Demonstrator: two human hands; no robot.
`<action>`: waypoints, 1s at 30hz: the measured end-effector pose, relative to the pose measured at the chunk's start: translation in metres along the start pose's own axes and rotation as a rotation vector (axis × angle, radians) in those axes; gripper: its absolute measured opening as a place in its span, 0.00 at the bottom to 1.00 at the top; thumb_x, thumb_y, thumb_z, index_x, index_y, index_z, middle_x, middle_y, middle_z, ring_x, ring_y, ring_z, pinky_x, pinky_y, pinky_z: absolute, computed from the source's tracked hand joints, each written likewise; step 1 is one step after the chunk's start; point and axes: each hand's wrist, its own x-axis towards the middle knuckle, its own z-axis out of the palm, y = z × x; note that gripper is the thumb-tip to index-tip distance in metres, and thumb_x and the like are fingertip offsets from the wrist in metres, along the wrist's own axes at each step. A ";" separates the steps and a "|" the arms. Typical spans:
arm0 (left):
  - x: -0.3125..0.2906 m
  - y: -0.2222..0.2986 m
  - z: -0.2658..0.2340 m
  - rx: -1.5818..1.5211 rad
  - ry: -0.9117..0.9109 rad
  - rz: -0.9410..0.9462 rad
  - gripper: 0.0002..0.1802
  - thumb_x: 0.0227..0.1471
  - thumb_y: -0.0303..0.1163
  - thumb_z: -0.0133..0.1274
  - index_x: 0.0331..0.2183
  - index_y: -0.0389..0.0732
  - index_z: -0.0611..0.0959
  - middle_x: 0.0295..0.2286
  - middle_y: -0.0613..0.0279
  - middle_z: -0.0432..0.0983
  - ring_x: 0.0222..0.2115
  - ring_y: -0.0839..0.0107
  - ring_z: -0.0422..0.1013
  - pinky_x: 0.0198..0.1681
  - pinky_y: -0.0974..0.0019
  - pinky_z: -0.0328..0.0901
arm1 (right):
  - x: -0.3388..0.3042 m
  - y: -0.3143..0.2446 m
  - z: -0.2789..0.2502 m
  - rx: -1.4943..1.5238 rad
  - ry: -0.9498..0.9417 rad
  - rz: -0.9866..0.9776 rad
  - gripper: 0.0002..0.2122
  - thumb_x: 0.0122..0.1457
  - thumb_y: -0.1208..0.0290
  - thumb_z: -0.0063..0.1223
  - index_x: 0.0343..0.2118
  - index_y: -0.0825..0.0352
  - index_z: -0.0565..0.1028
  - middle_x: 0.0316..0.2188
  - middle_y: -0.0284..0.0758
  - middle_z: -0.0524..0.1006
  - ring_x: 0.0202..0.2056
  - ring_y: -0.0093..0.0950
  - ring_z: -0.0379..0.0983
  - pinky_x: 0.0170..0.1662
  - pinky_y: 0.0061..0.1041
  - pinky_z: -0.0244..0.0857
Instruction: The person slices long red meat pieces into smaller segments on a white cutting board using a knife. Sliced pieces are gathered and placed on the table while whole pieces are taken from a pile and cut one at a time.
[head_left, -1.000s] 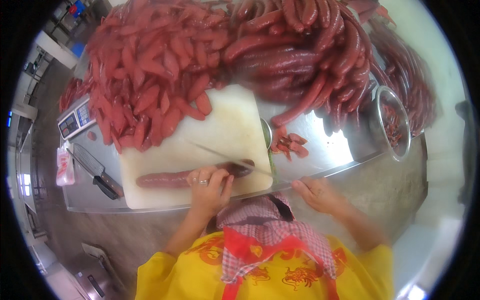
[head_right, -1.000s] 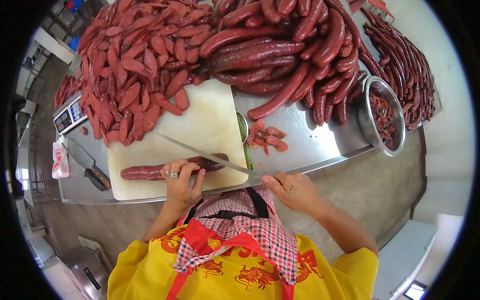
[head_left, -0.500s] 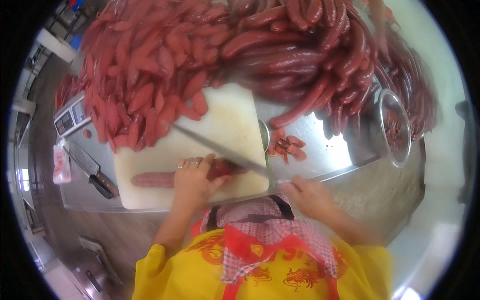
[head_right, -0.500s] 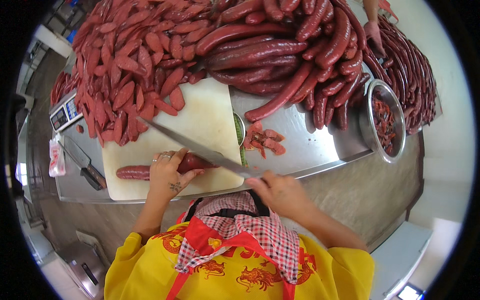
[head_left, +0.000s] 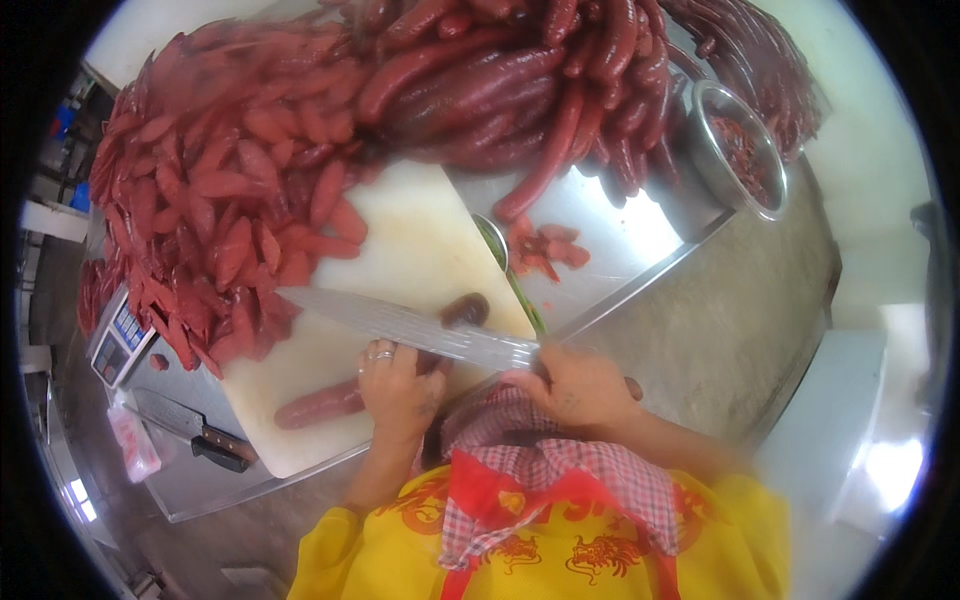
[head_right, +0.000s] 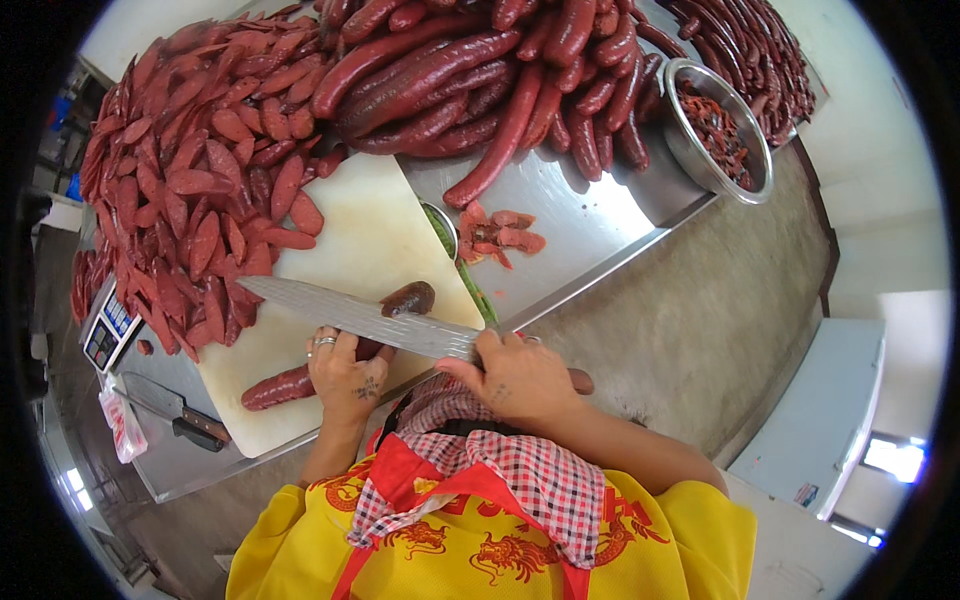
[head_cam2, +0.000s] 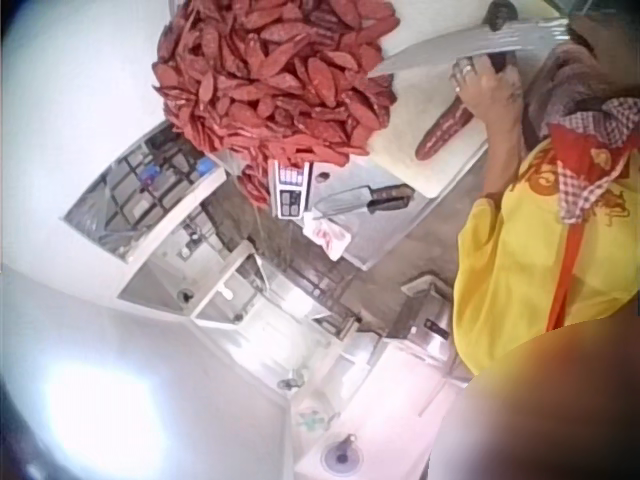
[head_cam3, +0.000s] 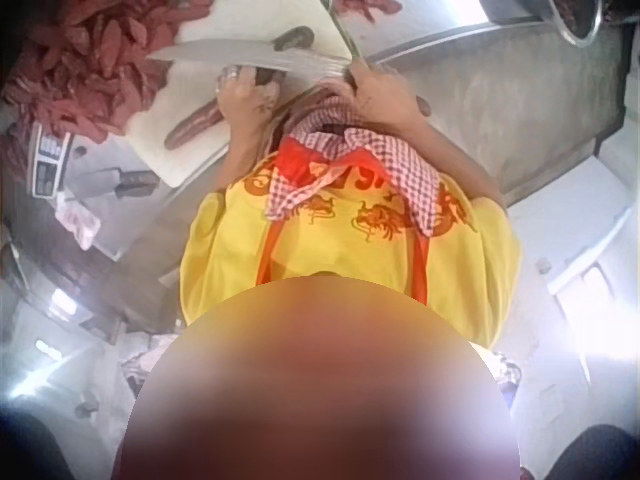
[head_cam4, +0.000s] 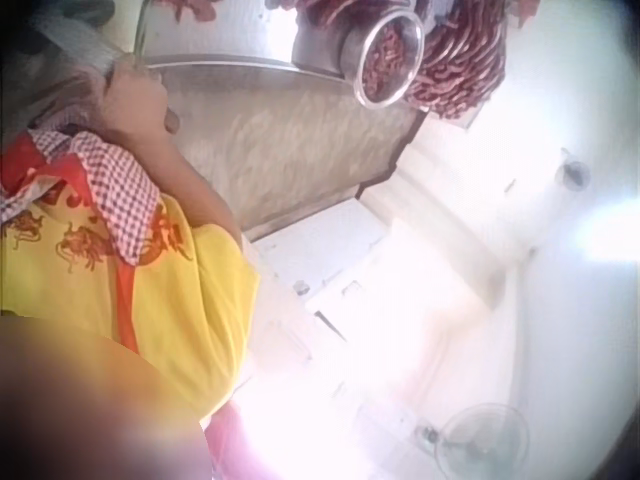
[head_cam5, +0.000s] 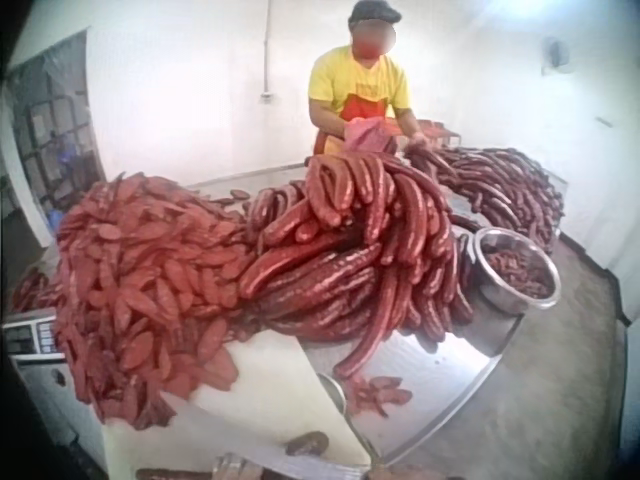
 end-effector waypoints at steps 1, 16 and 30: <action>0.000 0.000 0.000 0.011 -0.012 0.001 0.26 0.31 0.35 0.67 0.38 0.40 0.82 0.31 0.55 0.76 0.32 0.54 0.71 0.38 0.54 0.63 | -0.007 0.004 -0.001 -0.012 -0.022 0.051 0.28 0.58 0.41 0.46 0.31 0.69 0.73 0.24 0.48 0.77 0.28 0.49 0.76 0.31 0.45 0.70; 0.016 -0.004 -0.004 -0.019 -0.018 -0.013 0.30 0.35 0.47 0.70 0.39 0.37 0.82 0.30 0.51 0.78 0.32 0.53 0.73 0.40 0.56 0.64 | -0.077 0.047 -0.013 0.183 -0.158 0.527 0.28 0.61 0.41 0.42 0.31 0.69 0.75 0.25 0.51 0.76 0.30 0.52 0.74 0.35 0.44 0.68; 0.027 -0.008 -0.011 -0.046 -0.178 -0.042 0.17 0.36 0.40 0.64 0.29 0.39 0.81 0.24 0.50 0.76 0.27 0.49 0.72 0.36 0.52 0.64 | -0.030 -0.006 0.022 0.113 0.091 0.181 0.26 0.59 0.43 0.47 0.30 0.69 0.72 0.24 0.49 0.77 0.27 0.50 0.75 0.30 0.44 0.69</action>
